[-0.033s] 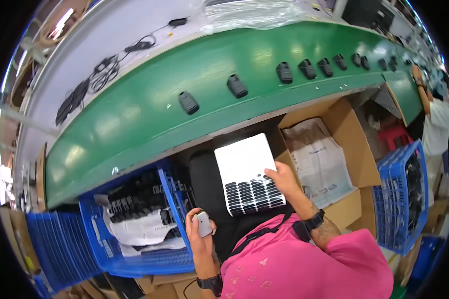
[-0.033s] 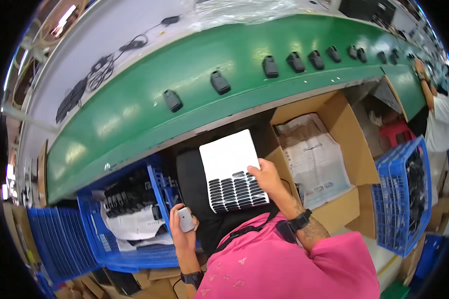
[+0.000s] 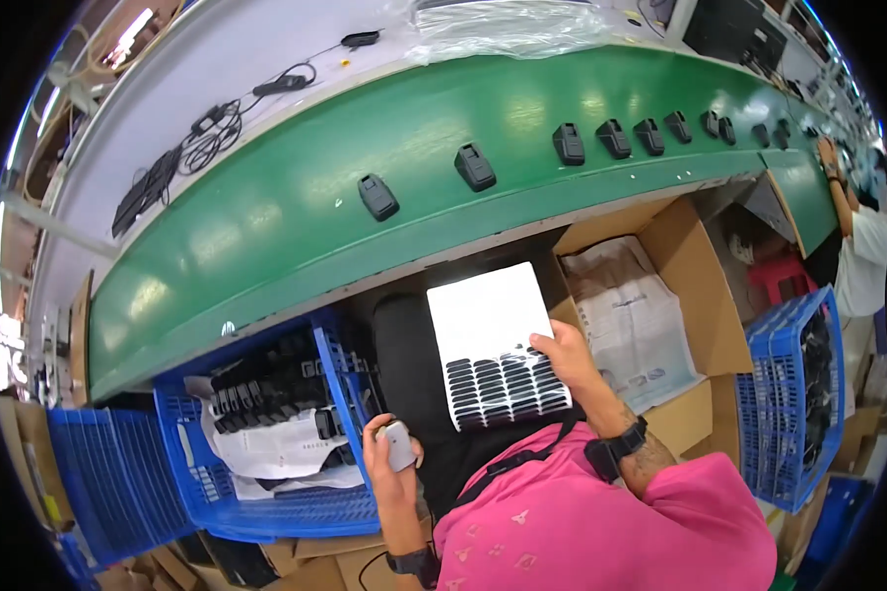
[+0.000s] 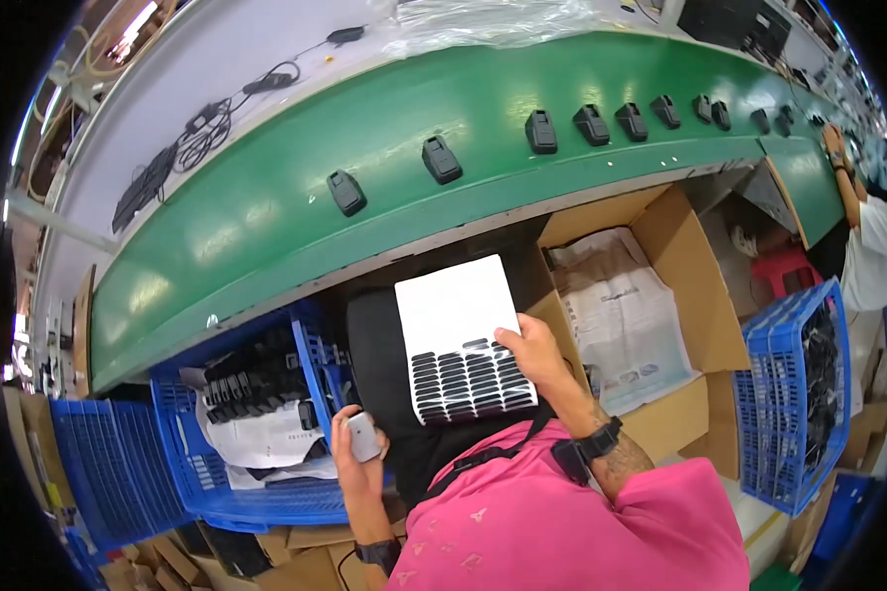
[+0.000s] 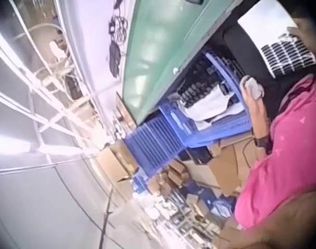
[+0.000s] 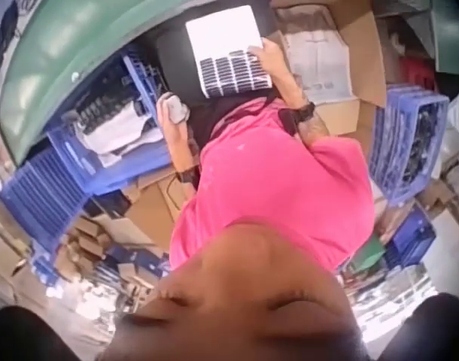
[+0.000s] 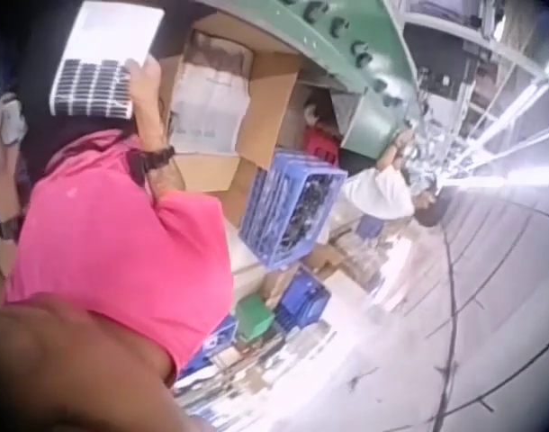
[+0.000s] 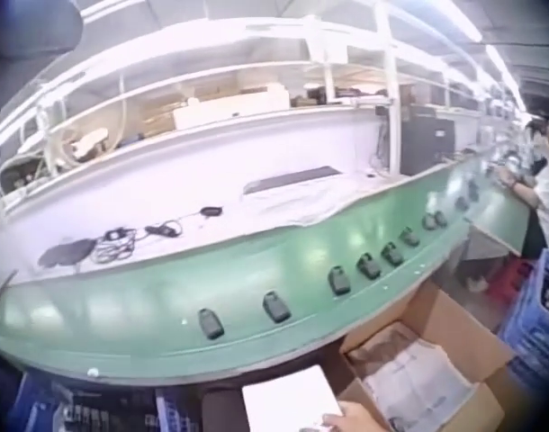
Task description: The person peels a sticker from a sheet, applies it to the bottom of a mouse, and presses it down. They then place the mouse into a blue crate and pick up another mouse to repeat the process.
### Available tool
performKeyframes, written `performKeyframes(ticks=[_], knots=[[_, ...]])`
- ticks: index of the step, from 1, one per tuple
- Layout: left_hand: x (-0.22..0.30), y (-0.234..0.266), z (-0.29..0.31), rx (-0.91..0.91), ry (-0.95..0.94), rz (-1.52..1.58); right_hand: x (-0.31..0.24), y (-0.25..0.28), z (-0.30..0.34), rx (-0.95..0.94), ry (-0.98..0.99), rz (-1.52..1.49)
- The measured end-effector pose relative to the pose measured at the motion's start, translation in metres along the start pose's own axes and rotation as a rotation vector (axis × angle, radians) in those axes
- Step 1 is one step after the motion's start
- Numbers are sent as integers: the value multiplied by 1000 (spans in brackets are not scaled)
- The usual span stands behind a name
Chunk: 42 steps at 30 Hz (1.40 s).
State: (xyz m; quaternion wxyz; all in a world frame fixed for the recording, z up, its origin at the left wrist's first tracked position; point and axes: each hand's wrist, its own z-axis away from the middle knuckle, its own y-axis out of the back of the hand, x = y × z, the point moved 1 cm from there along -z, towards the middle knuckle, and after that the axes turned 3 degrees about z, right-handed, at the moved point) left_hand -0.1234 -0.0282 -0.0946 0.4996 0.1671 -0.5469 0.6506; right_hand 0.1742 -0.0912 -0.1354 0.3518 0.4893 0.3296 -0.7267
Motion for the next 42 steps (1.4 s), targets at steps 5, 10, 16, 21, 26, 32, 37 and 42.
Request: performKeyframes(ticks=[5,10,16,21,26,32,37,42], knots=[[15,-2,43,16,-154,66,-55,-12,43,-214,67,-158],[37,1,51,64,-367,91,-81,-61,40,-442,95,-248],[45,-35,27,155,-476,36,-73,-58,30,-200,211,204],[2,-82,-2,-41,-340,-163,-65,-38,24,18,306,551],[-4,-107,-37,-134,-124,-255,-69,-24,23,311,631,995],[-14,-123,-55,-120,-151,-516,-73,-29,26,220,590,1231],[-11,-115,-53,-130,-161,-597,-70,-48,16,187,558,1116],[2,-106,-51,-52,-165,-514,-62,-60,6,106,522,984]])
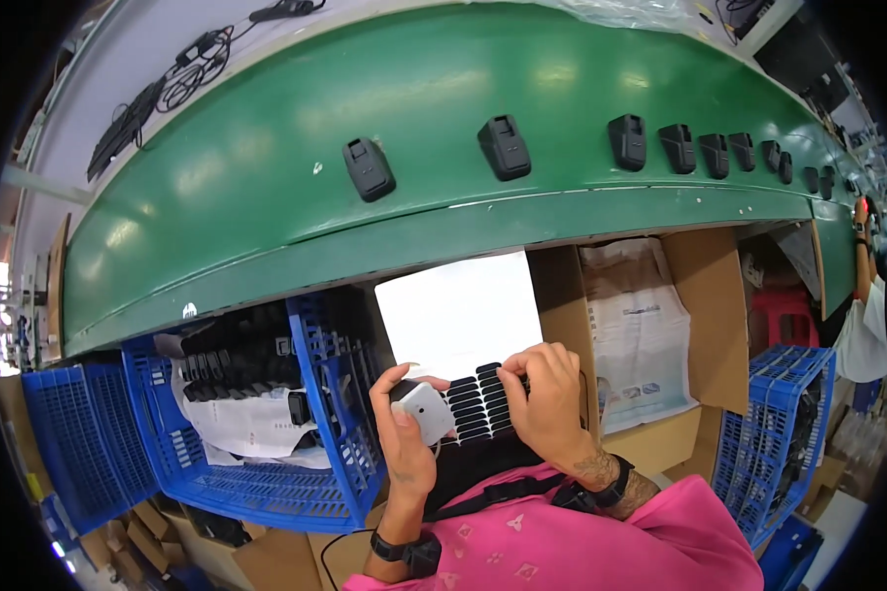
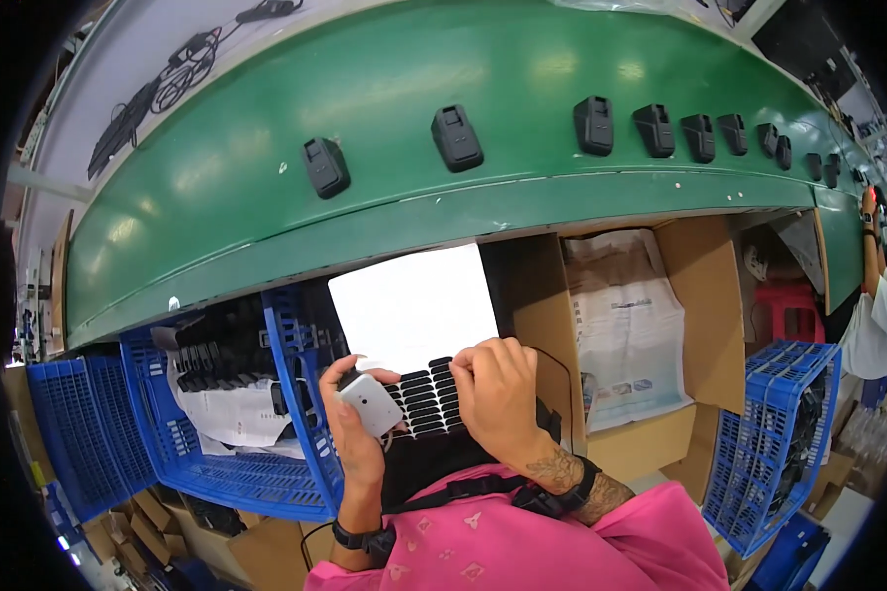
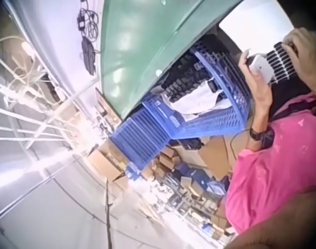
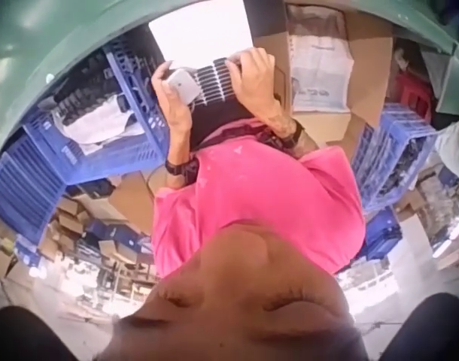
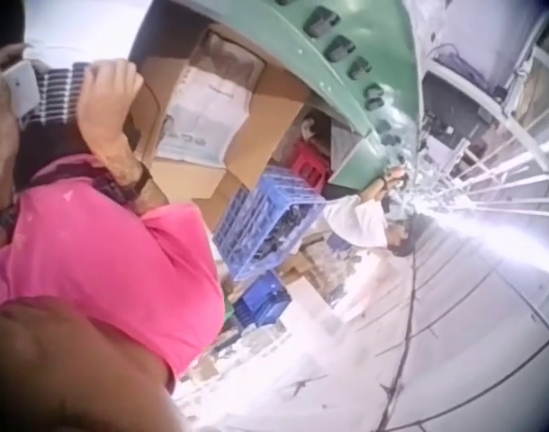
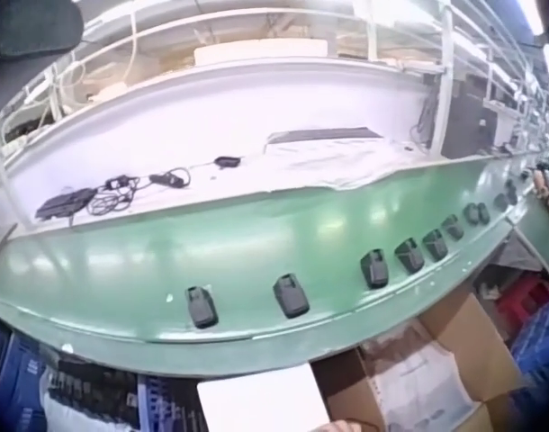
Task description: The person peels a sticker from a sheet, applies it to the bottom of a mouse, and presses it down. They then place the mouse into a blue crate and pick up another mouse to repeat the process.
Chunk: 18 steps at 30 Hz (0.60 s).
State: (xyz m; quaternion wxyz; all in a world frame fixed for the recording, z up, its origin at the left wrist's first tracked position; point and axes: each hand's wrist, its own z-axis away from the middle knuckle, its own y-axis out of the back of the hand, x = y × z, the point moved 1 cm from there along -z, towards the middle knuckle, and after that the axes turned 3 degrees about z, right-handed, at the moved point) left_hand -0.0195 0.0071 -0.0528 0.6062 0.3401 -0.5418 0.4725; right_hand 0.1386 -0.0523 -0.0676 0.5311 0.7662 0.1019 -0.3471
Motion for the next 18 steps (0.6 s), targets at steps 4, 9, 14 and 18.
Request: performKeyframes(ticks=[4,9,14,18], knots=[[-5,11,-1,2,17,-34,-11,-3,-2,37,72,-7],[-10,19,-6,4,3,-34,-11,-10,-5,-12,22,49],[-6,31,-9,-49,80,-71,-17,-4,-9,-50,62,13],[18,25,-3,-53,203,89,-19,19,-8,-57,-54,-445]])
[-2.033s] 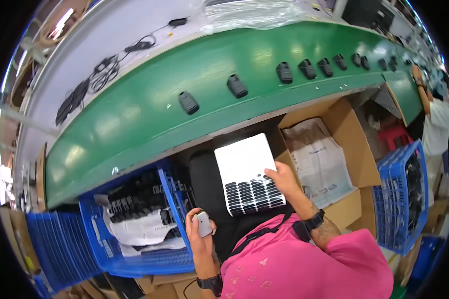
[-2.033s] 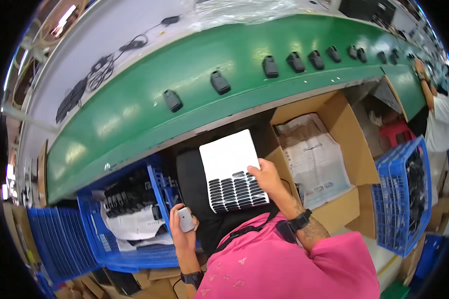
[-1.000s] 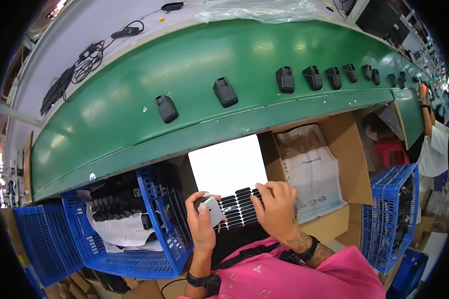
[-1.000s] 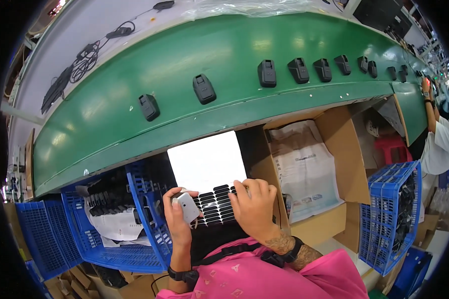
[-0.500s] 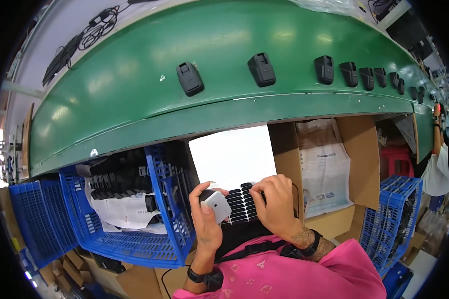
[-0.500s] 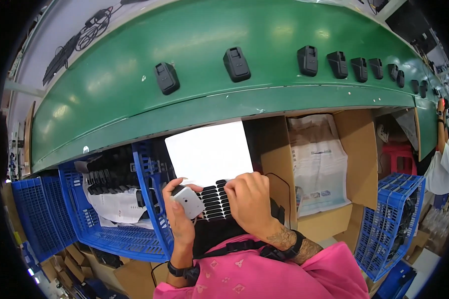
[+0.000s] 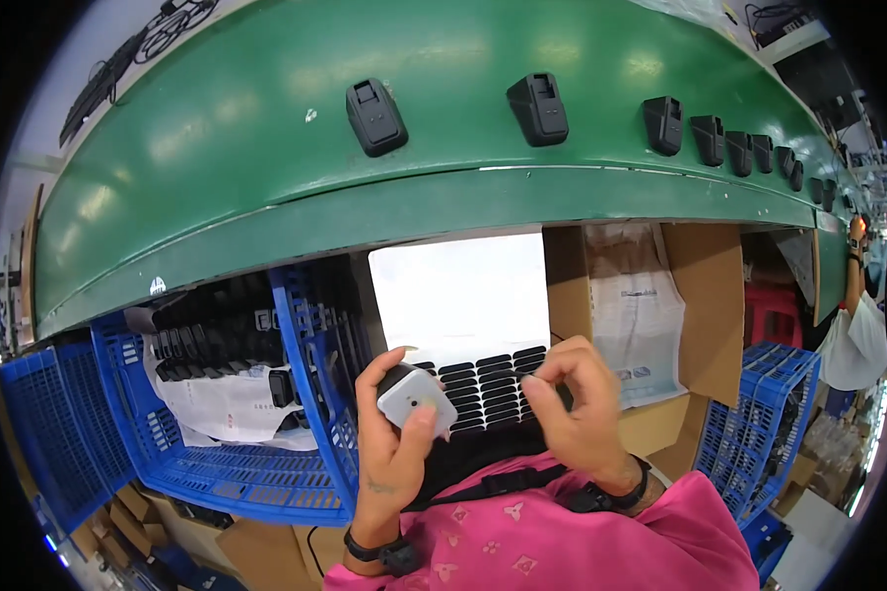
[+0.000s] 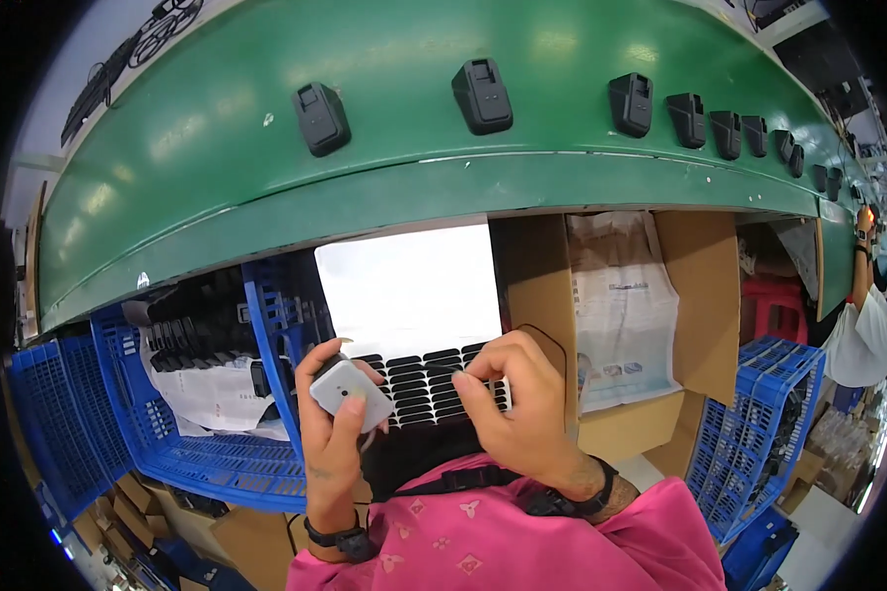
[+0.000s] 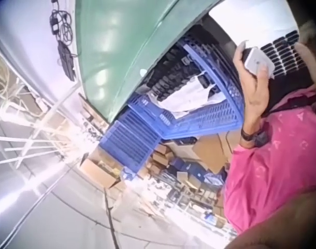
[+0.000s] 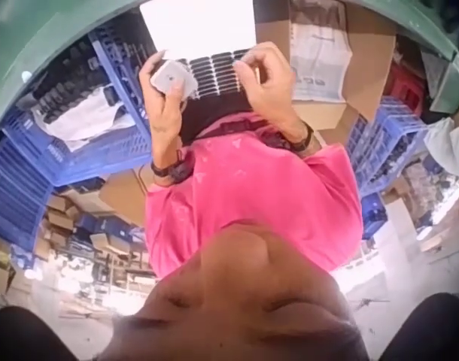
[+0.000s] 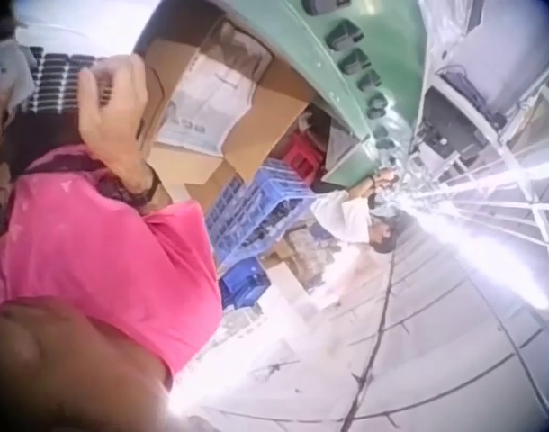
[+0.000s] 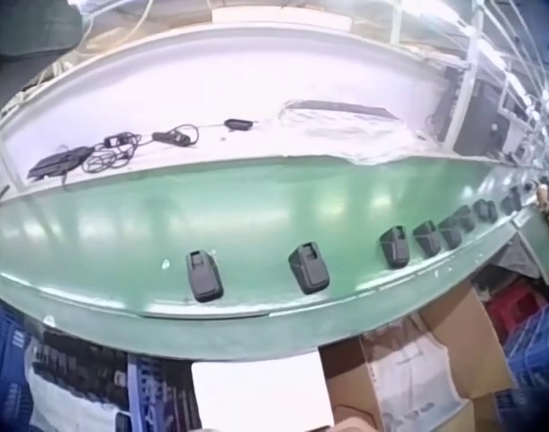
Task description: The person peels a sticker from a sheet, applies it to the bottom of a mouse, and presses it down. They then place the mouse into a blue crate and pick up another mouse to repeat the process.
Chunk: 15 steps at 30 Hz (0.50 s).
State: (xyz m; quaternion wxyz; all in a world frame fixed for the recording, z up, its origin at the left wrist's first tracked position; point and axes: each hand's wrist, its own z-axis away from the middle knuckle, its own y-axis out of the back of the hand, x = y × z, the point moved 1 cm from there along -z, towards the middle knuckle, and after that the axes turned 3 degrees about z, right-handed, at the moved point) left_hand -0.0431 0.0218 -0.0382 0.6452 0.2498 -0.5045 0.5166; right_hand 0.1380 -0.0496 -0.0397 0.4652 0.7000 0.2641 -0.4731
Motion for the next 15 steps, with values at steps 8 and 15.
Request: performKeyframes(ticks=[8,15], knots=[[23,-20,13,-333,138,109,-64,11,-15,-213,-569,-739],[25,-26,13,-395,49,-57,-63,14,-11,-219,-548,-708]])
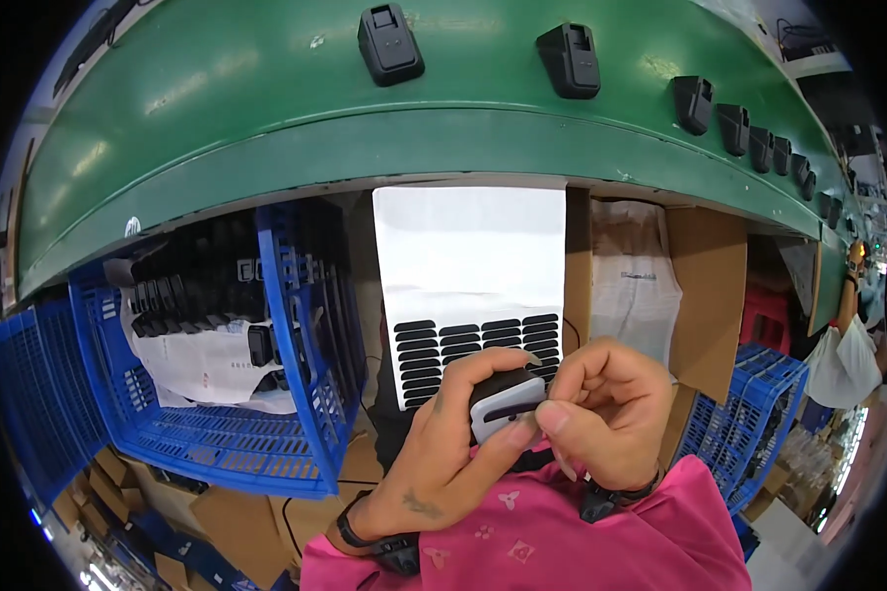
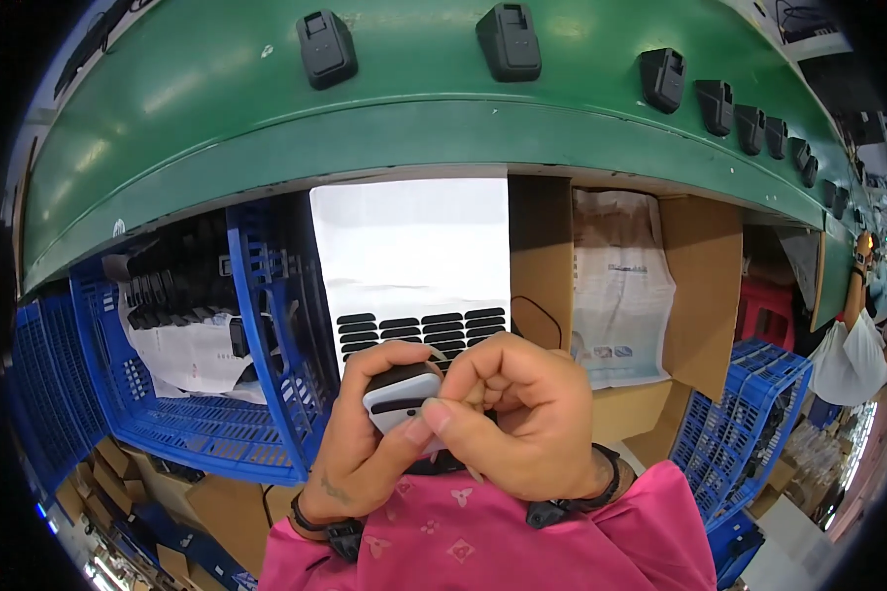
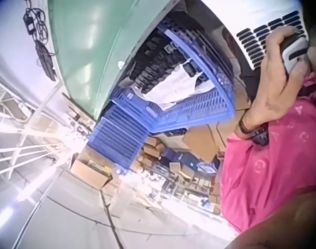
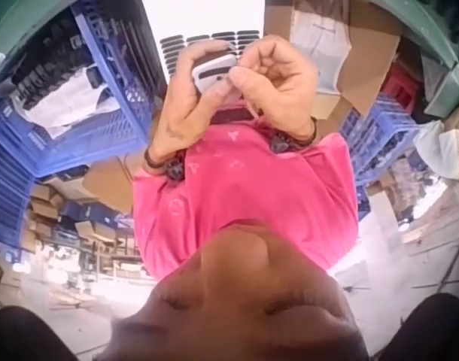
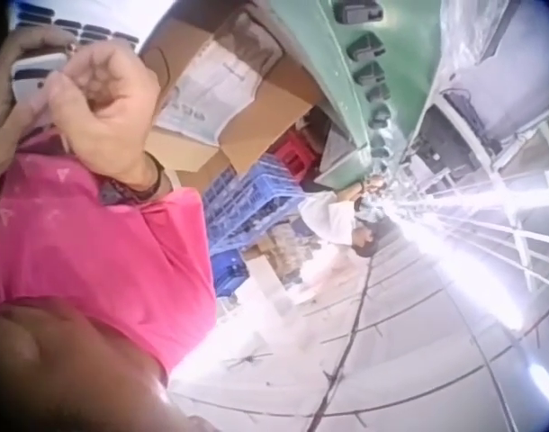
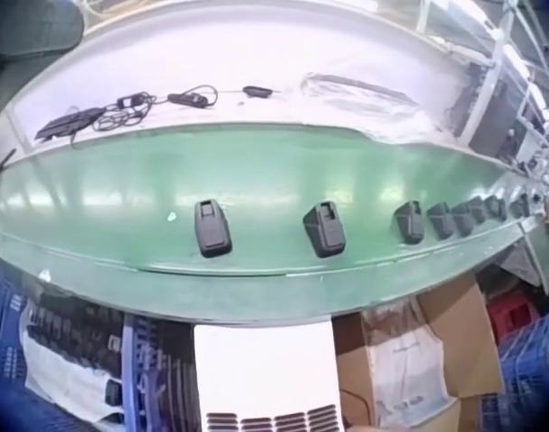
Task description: The person peels a sticker from a sheet, applies it to the bottom of a mouse, and presses it down. They then place the mouse into a blue crate and pick up another mouse to repeat the process.
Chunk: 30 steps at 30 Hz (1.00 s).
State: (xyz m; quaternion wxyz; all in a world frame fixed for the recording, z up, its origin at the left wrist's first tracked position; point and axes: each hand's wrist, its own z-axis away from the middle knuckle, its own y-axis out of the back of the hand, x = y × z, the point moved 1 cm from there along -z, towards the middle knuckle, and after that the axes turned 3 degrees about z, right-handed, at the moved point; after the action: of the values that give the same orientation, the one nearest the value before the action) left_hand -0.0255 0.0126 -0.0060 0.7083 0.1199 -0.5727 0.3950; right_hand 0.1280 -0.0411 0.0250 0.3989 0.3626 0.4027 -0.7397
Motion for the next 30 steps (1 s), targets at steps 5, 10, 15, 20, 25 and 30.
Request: performKeyframes(ticks=[5,10,15,20,25,30], knots=[[0,-2,0,-10,24,-10,4,0,0,17,17,-13],[-1,-3,-1,-20,37,-13,4,2,1,14,14,-7],[-1,-4,0,-15,52,-8,4,2,1,14,-5,-5],[1,-3,2,-3,46,-68,5,0,0,38,-26,-11],[0,-3,2,13,31,-103,5,-2,-2,43,7,-24],[0,-3,0,17,-36,-198,8,-2,-2,73,8,17]])
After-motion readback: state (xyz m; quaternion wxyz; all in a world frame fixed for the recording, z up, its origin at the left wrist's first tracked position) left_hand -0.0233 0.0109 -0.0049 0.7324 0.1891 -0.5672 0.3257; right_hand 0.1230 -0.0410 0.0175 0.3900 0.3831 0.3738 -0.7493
